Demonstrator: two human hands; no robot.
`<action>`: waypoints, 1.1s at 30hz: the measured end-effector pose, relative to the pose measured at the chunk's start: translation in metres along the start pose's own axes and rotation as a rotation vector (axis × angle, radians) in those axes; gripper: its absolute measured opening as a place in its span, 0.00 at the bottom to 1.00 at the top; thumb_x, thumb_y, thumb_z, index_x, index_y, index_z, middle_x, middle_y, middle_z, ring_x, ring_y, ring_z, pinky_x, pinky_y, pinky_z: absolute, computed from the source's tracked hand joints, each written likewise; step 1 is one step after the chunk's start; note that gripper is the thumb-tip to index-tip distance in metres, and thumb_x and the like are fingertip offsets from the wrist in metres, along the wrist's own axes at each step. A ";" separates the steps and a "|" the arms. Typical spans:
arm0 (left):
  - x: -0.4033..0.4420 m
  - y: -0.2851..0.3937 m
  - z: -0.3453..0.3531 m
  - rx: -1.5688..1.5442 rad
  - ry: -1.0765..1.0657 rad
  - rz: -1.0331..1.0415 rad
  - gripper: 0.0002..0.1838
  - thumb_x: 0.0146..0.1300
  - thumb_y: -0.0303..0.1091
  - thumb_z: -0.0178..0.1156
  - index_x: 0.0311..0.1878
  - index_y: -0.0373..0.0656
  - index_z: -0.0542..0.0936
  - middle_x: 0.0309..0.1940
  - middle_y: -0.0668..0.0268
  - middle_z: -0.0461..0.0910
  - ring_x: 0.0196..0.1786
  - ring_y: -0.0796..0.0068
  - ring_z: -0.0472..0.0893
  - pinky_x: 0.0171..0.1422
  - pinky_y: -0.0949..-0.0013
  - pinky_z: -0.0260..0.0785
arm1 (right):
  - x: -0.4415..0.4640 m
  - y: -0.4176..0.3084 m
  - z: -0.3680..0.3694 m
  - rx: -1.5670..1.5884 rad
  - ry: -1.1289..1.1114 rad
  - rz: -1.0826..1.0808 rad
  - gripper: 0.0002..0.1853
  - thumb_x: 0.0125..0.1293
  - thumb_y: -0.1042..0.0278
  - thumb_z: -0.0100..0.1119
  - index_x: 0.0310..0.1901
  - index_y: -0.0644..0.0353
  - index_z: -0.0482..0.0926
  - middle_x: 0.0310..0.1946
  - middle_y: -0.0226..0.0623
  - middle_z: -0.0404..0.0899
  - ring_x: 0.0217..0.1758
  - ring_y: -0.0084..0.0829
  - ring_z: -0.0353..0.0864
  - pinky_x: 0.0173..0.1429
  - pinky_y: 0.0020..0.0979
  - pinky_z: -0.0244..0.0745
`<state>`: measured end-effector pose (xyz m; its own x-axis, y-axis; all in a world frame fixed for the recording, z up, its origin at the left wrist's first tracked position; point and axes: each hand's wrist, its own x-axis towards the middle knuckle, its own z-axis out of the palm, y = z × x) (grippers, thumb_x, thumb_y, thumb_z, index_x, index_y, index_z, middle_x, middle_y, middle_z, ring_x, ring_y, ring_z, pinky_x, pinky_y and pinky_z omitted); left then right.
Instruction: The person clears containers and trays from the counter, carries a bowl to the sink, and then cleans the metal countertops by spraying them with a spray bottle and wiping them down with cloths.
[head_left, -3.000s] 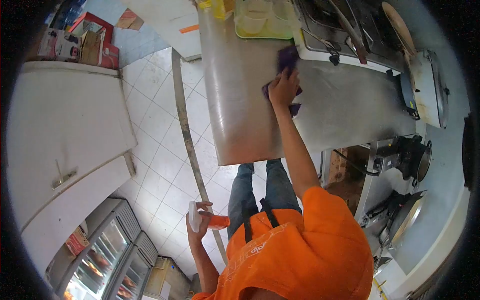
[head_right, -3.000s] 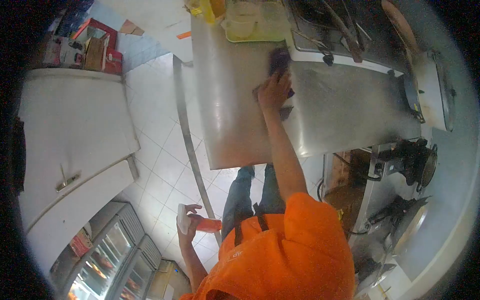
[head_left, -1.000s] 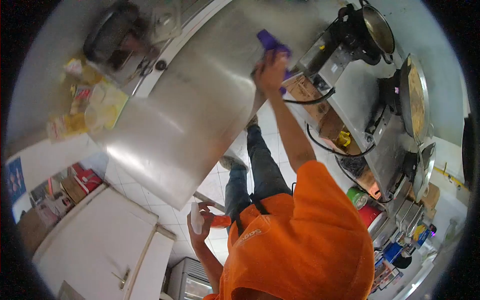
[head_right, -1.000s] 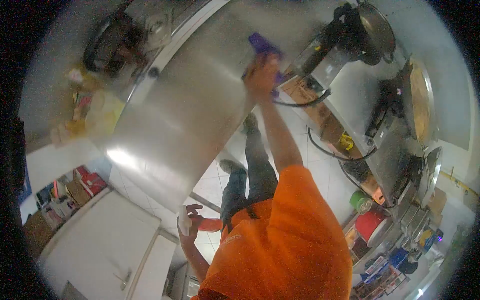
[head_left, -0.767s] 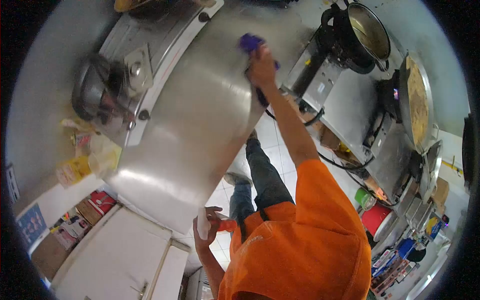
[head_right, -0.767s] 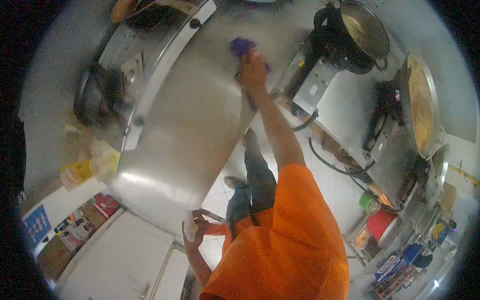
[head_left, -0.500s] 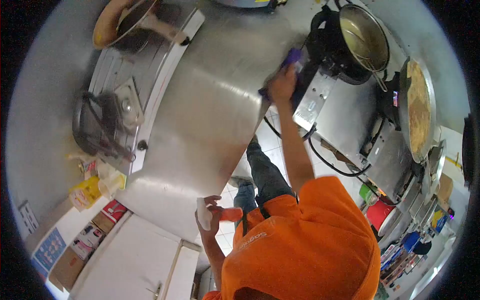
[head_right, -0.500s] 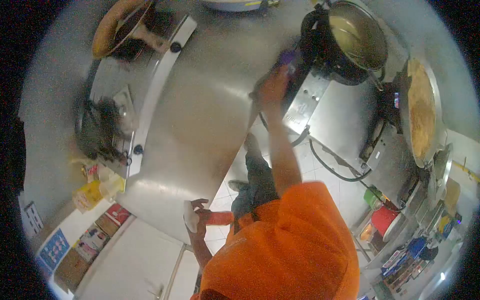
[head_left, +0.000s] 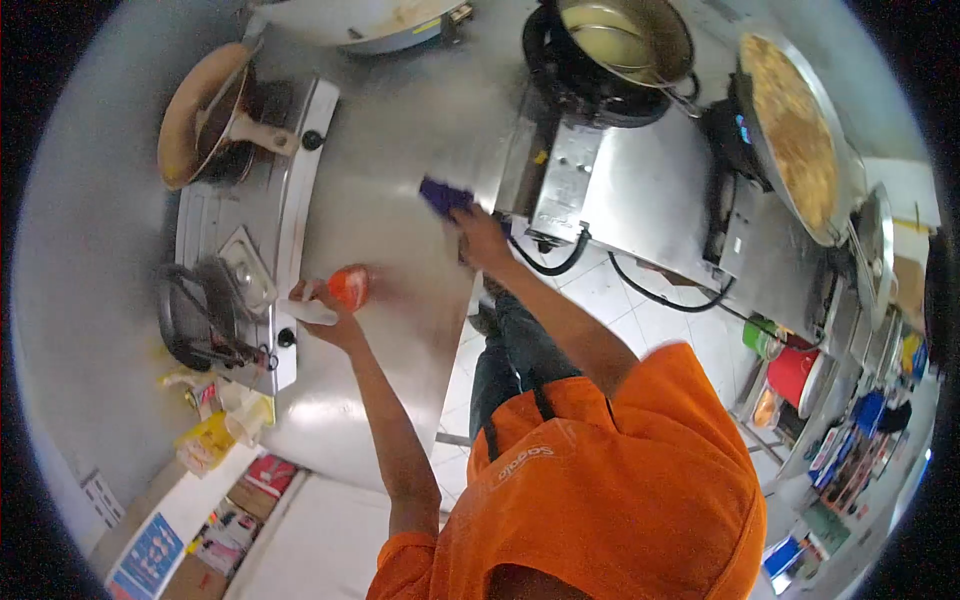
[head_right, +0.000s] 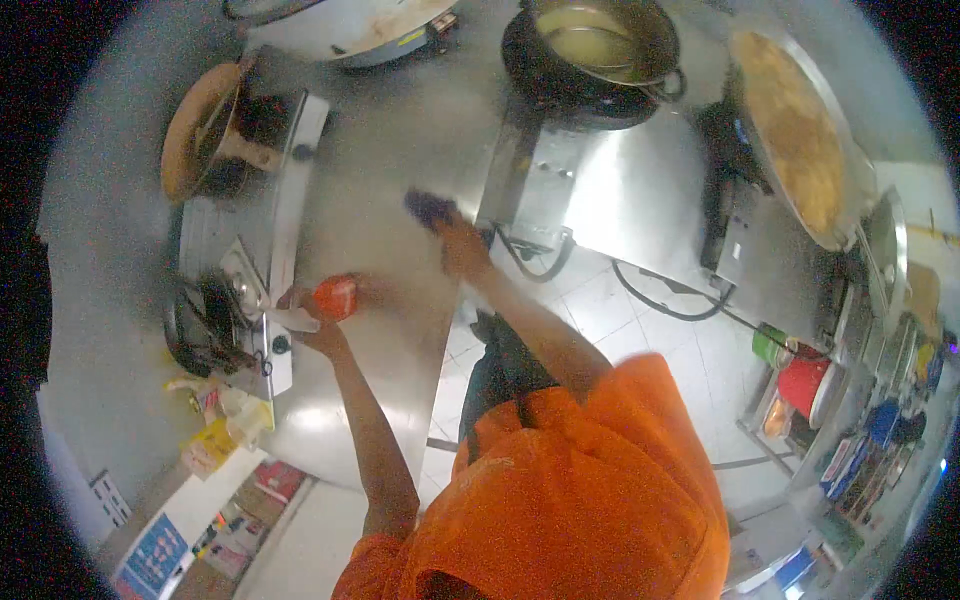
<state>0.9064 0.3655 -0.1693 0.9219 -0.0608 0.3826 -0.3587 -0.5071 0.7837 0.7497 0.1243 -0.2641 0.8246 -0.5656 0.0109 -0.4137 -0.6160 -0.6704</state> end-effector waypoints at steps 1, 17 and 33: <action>0.000 -0.006 0.002 0.016 0.005 -0.017 0.37 0.59 0.51 0.70 0.59 0.33 0.68 0.54 0.53 0.73 0.55 0.59 0.74 0.59 0.59 0.69 | -0.032 -0.006 -0.014 0.073 0.031 -0.011 0.28 0.53 0.84 0.53 0.59 0.57 0.76 0.53 0.58 0.72 0.55 0.56 0.75 0.60 0.47 0.73; -0.194 0.206 0.224 0.315 -0.825 0.068 0.60 0.40 0.43 0.79 0.74 0.41 0.52 0.63 0.48 0.69 0.67 0.47 0.68 0.70 0.38 0.55 | -0.233 0.075 -0.249 0.643 0.538 0.527 0.17 0.70 0.79 0.51 0.59 0.61 0.76 0.53 0.37 0.80 0.54 0.30 0.78 0.61 0.32 0.71; -0.038 0.158 0.262 0.237 -0.864 0.362 0.51 0.35 0.32 0.74 0.68 0.46 0.62 0.58 0.51 0.72 0.62 0.45 0.71 0.65 0.46 0.66 | -0.021 0.187 -0.183 -0.218 0.521 0.300 0.32 0.70 0.57 0.47 0.72 0.63 0.60 0.71 0.67 0.55 0.74 0.63 0.55 0.77 0.55 0.48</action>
<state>0.8528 0.0630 -0.1882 0.5847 -0.8111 0.0155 -0.6910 -0.4879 0.5333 0.5841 -0.0791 -0.2544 0.3873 -0.8896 0.2423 -0.7118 -0.4555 -0.5347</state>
